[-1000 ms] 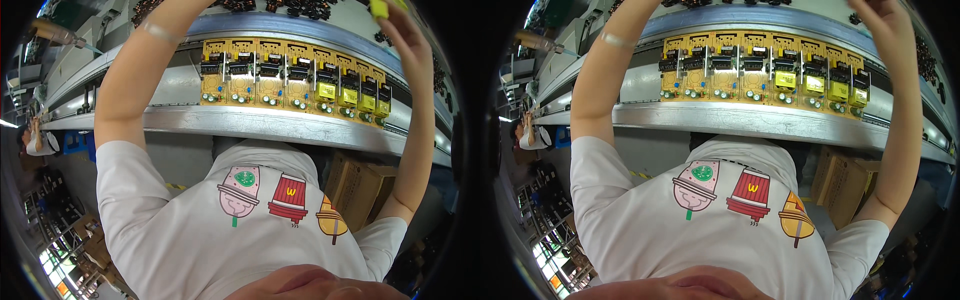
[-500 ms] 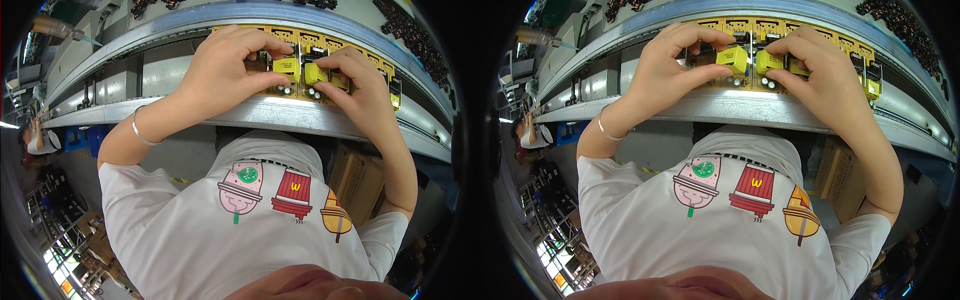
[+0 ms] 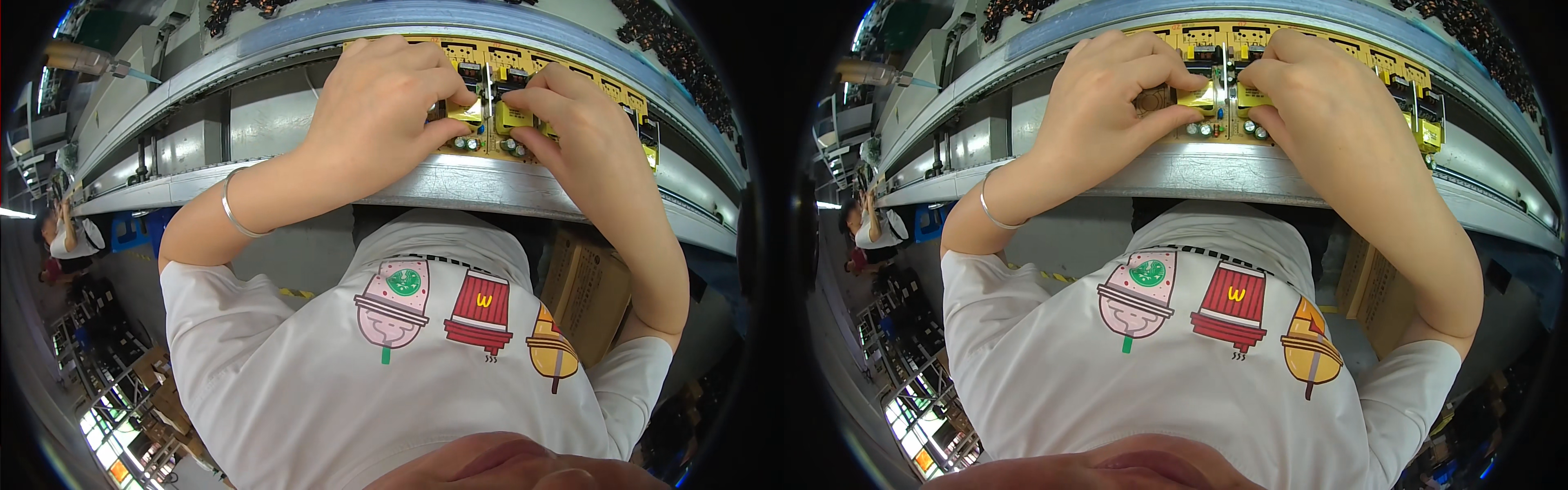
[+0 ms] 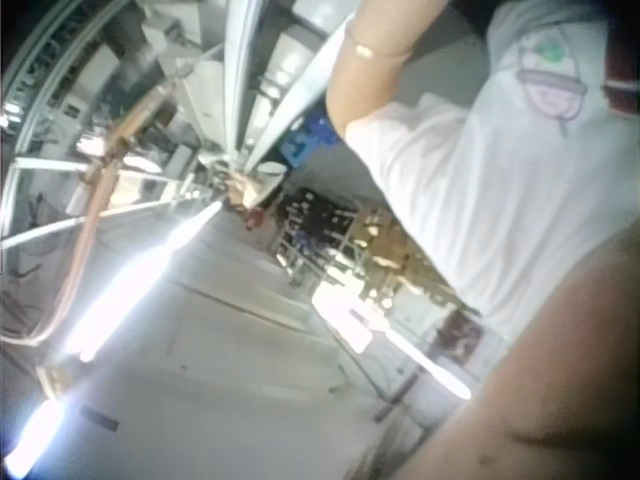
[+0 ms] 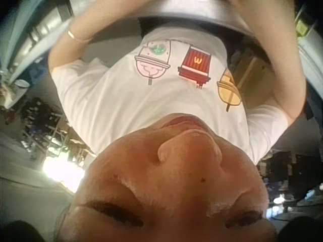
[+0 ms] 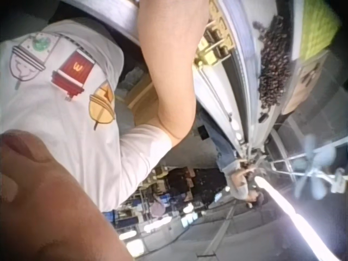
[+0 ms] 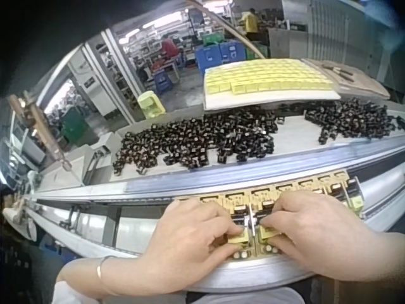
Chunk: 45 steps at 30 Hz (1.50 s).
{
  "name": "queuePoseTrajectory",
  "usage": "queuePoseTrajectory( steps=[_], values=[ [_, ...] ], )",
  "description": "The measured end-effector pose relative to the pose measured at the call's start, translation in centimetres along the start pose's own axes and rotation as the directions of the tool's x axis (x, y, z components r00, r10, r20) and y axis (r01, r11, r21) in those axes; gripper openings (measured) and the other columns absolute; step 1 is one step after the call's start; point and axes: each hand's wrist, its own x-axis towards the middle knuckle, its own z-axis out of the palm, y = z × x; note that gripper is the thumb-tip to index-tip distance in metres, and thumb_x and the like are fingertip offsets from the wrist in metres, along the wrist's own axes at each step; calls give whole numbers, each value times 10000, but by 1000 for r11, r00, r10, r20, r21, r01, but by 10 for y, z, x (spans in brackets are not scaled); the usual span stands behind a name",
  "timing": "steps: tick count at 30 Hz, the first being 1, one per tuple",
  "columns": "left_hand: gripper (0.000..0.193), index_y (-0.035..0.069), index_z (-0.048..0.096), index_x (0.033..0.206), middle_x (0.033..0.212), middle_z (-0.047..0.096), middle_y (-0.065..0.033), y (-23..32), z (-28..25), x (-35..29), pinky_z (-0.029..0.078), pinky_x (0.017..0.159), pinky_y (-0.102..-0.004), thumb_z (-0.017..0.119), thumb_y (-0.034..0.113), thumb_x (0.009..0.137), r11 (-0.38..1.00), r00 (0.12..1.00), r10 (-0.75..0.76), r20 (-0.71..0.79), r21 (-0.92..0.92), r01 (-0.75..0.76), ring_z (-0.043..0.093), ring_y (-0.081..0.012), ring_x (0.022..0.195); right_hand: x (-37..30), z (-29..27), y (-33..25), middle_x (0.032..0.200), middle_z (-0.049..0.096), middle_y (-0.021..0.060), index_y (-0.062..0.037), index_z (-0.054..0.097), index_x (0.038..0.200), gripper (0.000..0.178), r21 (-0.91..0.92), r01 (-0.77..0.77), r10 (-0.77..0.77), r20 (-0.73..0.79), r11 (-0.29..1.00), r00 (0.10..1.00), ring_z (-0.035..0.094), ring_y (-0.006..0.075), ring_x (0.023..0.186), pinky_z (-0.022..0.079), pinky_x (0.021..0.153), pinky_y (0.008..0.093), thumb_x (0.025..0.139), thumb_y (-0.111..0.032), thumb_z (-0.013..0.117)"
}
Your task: The recorder is picking electronic components and manually assembling them onto printed circuit boards at an industrial workstation.
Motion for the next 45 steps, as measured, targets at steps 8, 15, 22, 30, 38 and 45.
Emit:
queuePoseTrajectory(
  steps=[8, 15, 22, 30, 38, 45],
  values=[
    [205, 123, 743, 936, 914, 675, -16, 2, -2, 4, 450, 833, -428, 832, 229, 785, 1000, 999, 4, 53, 21, -5, 628, -264, 935, 2, -8, 9, 982, 660, 116, -7, 711, 1063, 264, -11, 38, -37, 62, 999, 997, 664, 318, 899, 534, 777, 405, 810, -47, 772],
    [206, 119, 739, 945, 921, 679, -19, 0, 0, 8, 454, 835, -436, 825, 224, 791, 1000, 997, 15, 74, -4, -15, 630, -264, 939, 5, -13, 22, 989, 663, 115, -3, 700, 1061, 256, 70, 47, -57, 138, 996, 989, 658, 312, 888, 524, 761, 399, 816, -38, 763],
    [231, 138, 744, 1005, 866, 641, 19, 1, 3, 11, 406, 786, -371, 828, 222, 806, 998, 997, 66, 39, -21, -65, 585, -226, 836, 0, -19, 29, 987, 662, 99, -9, 697, 1064, 265, 157, -43, 18, 160, 987, 987, 638, 262, 836, 510, 735, 361, 809, -21, 768],
    [349, 140, 731, 1112, 1005, 694, -22, 7, 0, 13, 447, 882, -375, 844, 233, 795, 998, 996, 61, 68, -6, -61, 632, -253, 980, -18, -25, 23, 991, 656, 79, -22, 718, 1090, 307, 198, 41, -35, -33, 979, 999, 652, 213, 869, 522, 710, 310, 792, -1, 792],
    [527, 84, 694, 1227, 1230, 708, -73, 21, -1, 29, 478, 995, -367, 898, 149, 745, 940, 988, 134, -70, -307, -149, 658, -243, 1150, -26, -37, 4, 1014, 682, 72, -54, 741, 1101, 356, 193, 94, -60, -177, 977, 982, 666, 204, 861, 532, 704, 298, 760, 4, 826],
    [485, 41, 674, 1235, 1233, 701, -69, 18, -5, 26, 491, 957, -320, 856, 40, 785, 863, 995, 98, 16, -499, -76, 665, -188, 1125, -28, -40, 11, 1060, 698, 73, -64, 746, 1102, 366, 232, 146, -87, -246, 962, 965, 671, 212, 908, 531, 729, 289, 752, 16, 816]
  ],
)
